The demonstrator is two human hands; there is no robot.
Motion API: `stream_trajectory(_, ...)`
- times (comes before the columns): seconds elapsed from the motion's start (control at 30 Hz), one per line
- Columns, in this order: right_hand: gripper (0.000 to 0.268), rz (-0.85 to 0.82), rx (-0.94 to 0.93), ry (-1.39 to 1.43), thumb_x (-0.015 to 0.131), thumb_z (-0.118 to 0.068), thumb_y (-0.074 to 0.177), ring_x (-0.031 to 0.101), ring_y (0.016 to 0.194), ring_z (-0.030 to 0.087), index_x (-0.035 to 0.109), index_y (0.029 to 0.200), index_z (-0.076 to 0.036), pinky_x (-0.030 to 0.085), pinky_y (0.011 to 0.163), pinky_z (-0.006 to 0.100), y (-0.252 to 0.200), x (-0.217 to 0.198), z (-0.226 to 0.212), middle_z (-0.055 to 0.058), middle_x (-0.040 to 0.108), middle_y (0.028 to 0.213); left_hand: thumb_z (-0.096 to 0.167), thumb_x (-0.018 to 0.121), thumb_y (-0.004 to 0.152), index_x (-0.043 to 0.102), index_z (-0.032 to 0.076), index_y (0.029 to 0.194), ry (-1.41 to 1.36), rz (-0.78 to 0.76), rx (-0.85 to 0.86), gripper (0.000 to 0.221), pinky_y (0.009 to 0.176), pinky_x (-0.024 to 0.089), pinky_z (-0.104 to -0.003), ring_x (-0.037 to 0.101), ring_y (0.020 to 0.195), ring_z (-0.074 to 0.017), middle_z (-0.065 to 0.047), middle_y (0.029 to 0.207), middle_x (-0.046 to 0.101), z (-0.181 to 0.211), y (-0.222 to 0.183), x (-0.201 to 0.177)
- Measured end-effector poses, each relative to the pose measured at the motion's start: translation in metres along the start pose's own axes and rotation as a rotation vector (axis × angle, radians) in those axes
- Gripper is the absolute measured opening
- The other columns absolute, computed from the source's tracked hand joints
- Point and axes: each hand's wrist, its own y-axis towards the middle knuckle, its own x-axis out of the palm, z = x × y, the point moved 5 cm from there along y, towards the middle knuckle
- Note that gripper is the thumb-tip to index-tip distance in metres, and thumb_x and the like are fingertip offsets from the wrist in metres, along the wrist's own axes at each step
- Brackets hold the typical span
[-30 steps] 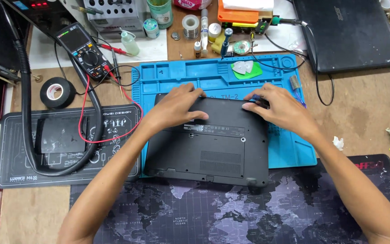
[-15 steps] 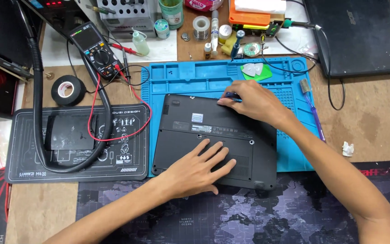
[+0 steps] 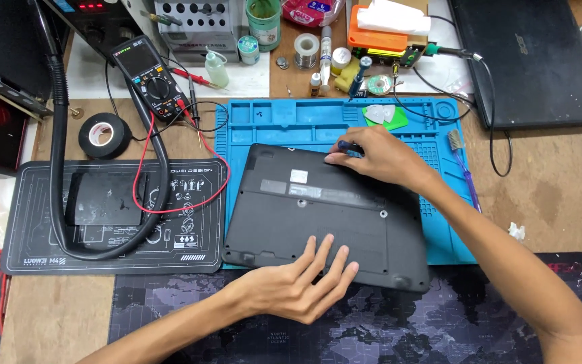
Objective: Removing the back cover of a laptop by unscrewing fasteners and prying the plastic casing apart.
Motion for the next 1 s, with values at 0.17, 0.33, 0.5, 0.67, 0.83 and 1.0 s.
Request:
stream_trajectory(0.17, 0.039, -0.043, -0.022, 0.036, 0.066, -0.047, 0.093, 0.071, 0.085, 0.016, 0.081, 0.111, -0.017, 0.046, 0.071, 0.035, 0.004, -0.008, 0.013, 0.002, 0.081, 0.104, 0.022, 0.044, 0.11, 0.066, 0.001, 0.123, 0.072, 0.119, -0.253, 0.033, 0.086, 0.061, -0.04, 0.076, 0.096, -0.0334, -0.016, 0.113, 0.073, -0.039, 0.022, -0.026)
stream_trajectory(0.33, 0.036, -0.085, -0.099, 0.124, 0.063, -0.039, 0.096, 0.075, 0.1, 0.011, 0.079, 0.118, -0.014, 0.055, 0.075, 0.029, 0.01, -0.009, 0.03, 0.001, 0.081, 0.114, 0.032, 0.06, 0.109, 0.067, 0.008, 0.113, 0.086, 0.273, -0.509, 0.026, 0.094, 0.054, -0.043, 0.076, 0.098, -0.0285, -0.012, 0.105, 0.074, -0.065, 0.027, -0.004)
stream_trajectory(0.5, 0.051, -0.201, 0.092, 0.25, 0.057, -0.052, 0.091, 0.056, 0.061, 0.013, 0.081, 0.123, -0.021, 0.039, 0.06, 0.027, 0.001, -0.023, 0.022, 0.002, 0.075, 0.077, 0.075, 0.08, 0.085, 0.043, 0.023, 0.146, -0.001, 0.549, -1.125, 0.088, 0.141, 0.023, -0.075, 0.009, 0.165, -0.0399, -0.016, 0.168, 0.012, -0.092, 0.011, 0.026)
stream_trajectory(0.67, 0.035, -0.187, -0.073, 0.393, 0.061, -0.031, 0.098, 0.066, 0.077, 0.015, 0.081, 0.115, -0.009, 0.05, 0.071, 0.029, 0.007, -0.019, 0.04, 0.008, 0.081, 0.093, 0.041, 0.098, 0.076, 0.013, 0.028, 0.166, -0.401, 0.663, -1.33, 0.125, 0.132, -0.008, -0.077, -0.016, 0.166, -0.0452, -0.02, 0.17, -0.028, -0.099, 0.012, 0.02)
stream_trajectory(0.83, 0.039, -0.149, -0.157, 0.35, 0.06, -0.037, 0.096, 0.074, 0.107, 0.02, 0.078, 0.119, -0.011, 0.057, 0.09, 0.032, 0.006, -0.019, 0.031, 0.007, 0.079, 0.118, 0.035, 0.099, 0.075, -0.019, 0.022, 0.166, -0.53, 0.743, -1.541, 0.15, 0.142, -0.016, -0.057, -0.025, 0.169, -0.0271, -0.005, 0.175, -0.029, -0.085, 0.015, 0.016)
stream_trajectory(1.0, 0.038, -0.109, -0.225, 0.328, 0.059, -0.036, 0.099, 0.068, 0.093, 0.015, 0.078, 0.123, -0.015, 0.048, 0.076, 0.029, -0.003, -0.024, 0.017, 0.004, 0.077, 0.101, 0.039, 0.084, 0.081, -0.026, 0.021, 0.157, -0.783, 0.697, -1.763, 0.135, 0.132, -0.014, -0.046, -0.029, 0.16, -0.0218, -0.005, 0.168, -0.037, -0.081, 0.019, 0.002)
